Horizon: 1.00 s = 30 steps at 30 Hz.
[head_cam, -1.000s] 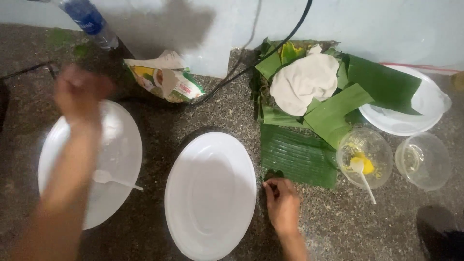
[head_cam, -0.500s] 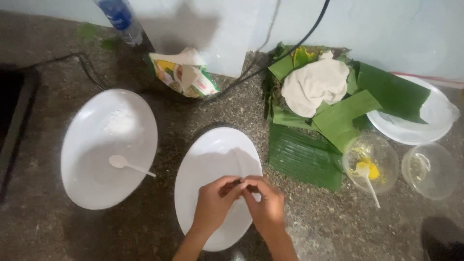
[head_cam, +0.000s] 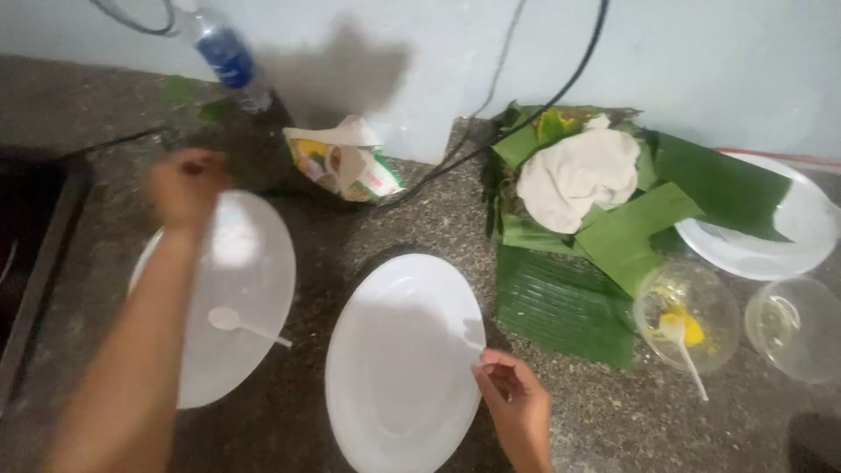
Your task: Wiping banana leaves clean with a cloth on a plate in preparation for food use.
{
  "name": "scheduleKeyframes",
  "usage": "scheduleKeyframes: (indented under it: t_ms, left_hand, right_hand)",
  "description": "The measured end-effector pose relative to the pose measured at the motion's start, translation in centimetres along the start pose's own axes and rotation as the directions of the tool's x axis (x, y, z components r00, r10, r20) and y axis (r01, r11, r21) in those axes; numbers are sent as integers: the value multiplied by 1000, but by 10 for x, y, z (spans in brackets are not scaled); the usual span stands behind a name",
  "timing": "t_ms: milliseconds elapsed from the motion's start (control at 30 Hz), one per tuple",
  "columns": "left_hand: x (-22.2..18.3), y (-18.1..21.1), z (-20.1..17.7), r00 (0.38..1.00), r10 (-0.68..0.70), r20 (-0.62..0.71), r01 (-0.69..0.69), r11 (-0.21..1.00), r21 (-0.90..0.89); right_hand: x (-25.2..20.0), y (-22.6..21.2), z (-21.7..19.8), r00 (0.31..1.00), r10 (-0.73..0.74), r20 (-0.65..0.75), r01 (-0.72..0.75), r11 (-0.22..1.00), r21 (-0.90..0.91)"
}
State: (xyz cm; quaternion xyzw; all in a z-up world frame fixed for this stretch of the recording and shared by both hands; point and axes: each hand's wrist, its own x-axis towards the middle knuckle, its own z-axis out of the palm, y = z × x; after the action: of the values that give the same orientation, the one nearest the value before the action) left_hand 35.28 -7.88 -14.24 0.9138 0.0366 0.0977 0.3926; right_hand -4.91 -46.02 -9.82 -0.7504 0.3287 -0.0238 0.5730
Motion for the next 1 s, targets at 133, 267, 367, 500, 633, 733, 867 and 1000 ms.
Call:
scheduleKeyframes:
  t_ms: [133, 267, 367, 500, 633, 733, 867, 1000]
  left_hand:
    - [24, 38, -8, 895, -443, -54, 423, 881, -214]
    - [-17, 69, -11, 980, -182, -81, 157, 956, -247]
    - [-90, 117, -19, 997, -43, 61, 54, 982, -179]
    - [-193, 159, -28, 980, -43, 195, 81, 978, -192]
    - [-285, 164, -29, 979, 42, 199, -10, 987, -159]
    - [-336, 149, -26, 982, -5, 191, 3, 1000, 10]
    - [-374, 122, -17, 978, 20, 206, -66, 973, 220]
    - [-369, 128, -21, 956, -164, 245, 112, 971, 212]
  right_hand:
    - [-6, -12, -9, 955, 281, -90, -270, 955, 120]
    - [10, 15, -37, 995, -61, -80, 61, 998, -1]
    - [35, 7, -64, 939, -333, -86, 314, 932, -179]
    - [78, -46, -95, 908, -412, -77, 315, 791, -524]
    - [123, -67, -109, 777, -629, 25, 445, 522, -728]
    - [132, -68, -112, 713, -697, 76, 474, 400, -784]
    - [93, -56, -89, 835, -537, 120, 470, 583, -662]
    - [81, 5, -74, 816, -548, 186, 471, 443, -763]
